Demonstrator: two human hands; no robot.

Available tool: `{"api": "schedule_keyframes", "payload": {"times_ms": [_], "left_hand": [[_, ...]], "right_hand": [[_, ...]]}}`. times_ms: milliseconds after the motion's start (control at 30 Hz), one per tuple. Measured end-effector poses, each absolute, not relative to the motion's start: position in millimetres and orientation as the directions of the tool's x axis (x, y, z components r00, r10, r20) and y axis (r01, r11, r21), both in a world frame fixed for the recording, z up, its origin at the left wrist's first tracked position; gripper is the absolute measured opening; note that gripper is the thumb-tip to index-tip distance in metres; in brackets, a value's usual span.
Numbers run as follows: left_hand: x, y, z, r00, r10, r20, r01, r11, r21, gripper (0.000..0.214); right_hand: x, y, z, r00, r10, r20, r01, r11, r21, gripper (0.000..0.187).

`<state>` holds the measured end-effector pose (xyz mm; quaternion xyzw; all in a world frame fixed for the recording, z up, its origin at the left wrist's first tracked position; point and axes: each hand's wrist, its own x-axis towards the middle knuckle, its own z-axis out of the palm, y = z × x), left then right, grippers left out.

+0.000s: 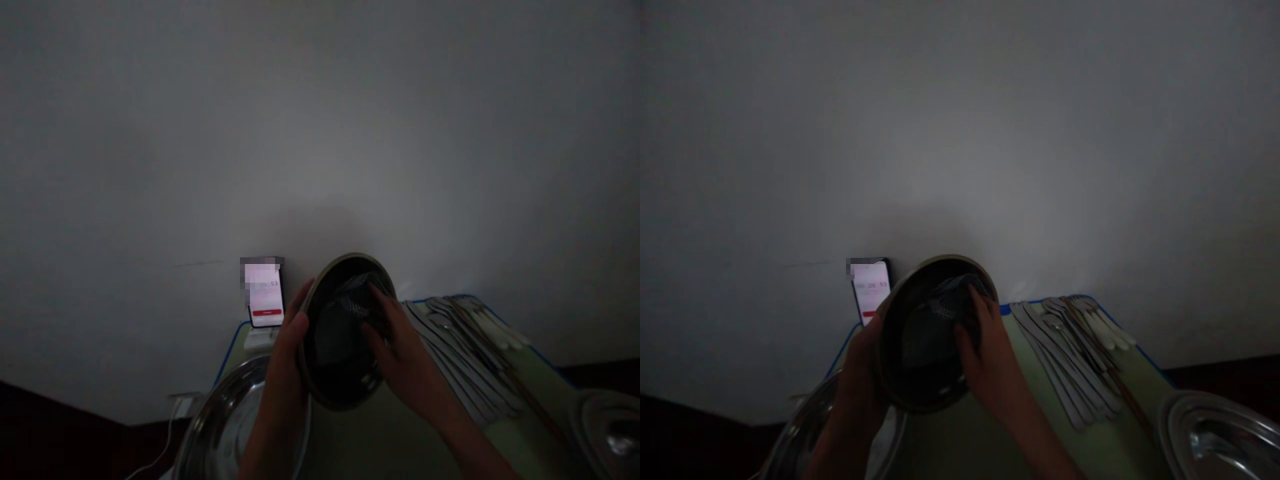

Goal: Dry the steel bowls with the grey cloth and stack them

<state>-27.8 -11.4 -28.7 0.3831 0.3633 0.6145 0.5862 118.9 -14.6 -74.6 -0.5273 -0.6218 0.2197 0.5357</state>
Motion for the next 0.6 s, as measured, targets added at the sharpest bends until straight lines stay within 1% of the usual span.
{"api": "schedule_keyframes", "payload": {"times_ms": [67, 133, 200, 267, 300, 367, 500, 533, 600], "left_hand": [[-25.8, -8.2, -32.3, 0.02, 0.998, 0.057, -0.433, -0.043, 0.9, 0.055], [-21.1, -5.1, -37.1, 0.075, 0.996, 0.048, -0.443, -0.01, 0.897, 0.061], [-13.1, -4.3, -42.1, 0.12, 0.992, 0.035, -0.462, 0.025, 0.887, 0.065], [-3.2, -6.6, -46.6, 0.136, 0.99, 0.037, -0.448, 0.028, 0.893, 0.067], [1.6, -8.6, -48.5, 0.14, 0.989, 0.043, -0.424, 0.021, 0.906, 0.067], [9.3, -12.9, -51.1, 0.16, 0.985, 0.061, -0.358, 0.0, 0.934, 0.066], [16.8, -16.3, -52.2, 0.153, 0.986, 0.07, -0.313, -0.019, 0.95, 0.067], [18.1, -15.7, -52.3, 0.138, 0.988, 0.067, -0.311, -0.021, 0.95, 0.068], [21.1, -12.8, -53.4, 0.095, 0.993, 0.067, -0.296, -0.036, 0.954, 0.07]], "right_hand": [[119.6, -13.7, -71.5, 0.173, 0.892, 0.417, 0.408, 0.32, -0.855, 0.056], [118.7, -12.1, -68.3, 0.214, 0.895, 0.391, 0.34, 0.307, -0.889, 0.059], [117.1, -9.8, -65.9, 0.264, 0.892, 0.366, 0.182, 0.326, -0.927, 0.062], [115.5, -7.8, -64.3, 0.331, 0.879, 0.344, 0.02, 0.359, -0.933, 0.065], [114.9, -7.3, -63.4, 0.358, 0.871, 0.336, -0.027, 0.369, -0.929, 0.066], [114.0, -8.0, -61.0, 0.374, 0.869, 0.325, -0.037, 0.364, -0.931, 0.07], [111.9, -13.7, -54.4, 0.276, 0.929, 0.244, 0.009, 0.252, -0.968, 0.073], [111.1, -15.3, -53.0, 0.24, 0.943, 0.231, 0.009, 0.235, -0.972, 0.071], [109.5, -18.1, -50.9, 0.161, 0.951, 0.262, 0.053, 0.257, -0.965, 0.063]]}}
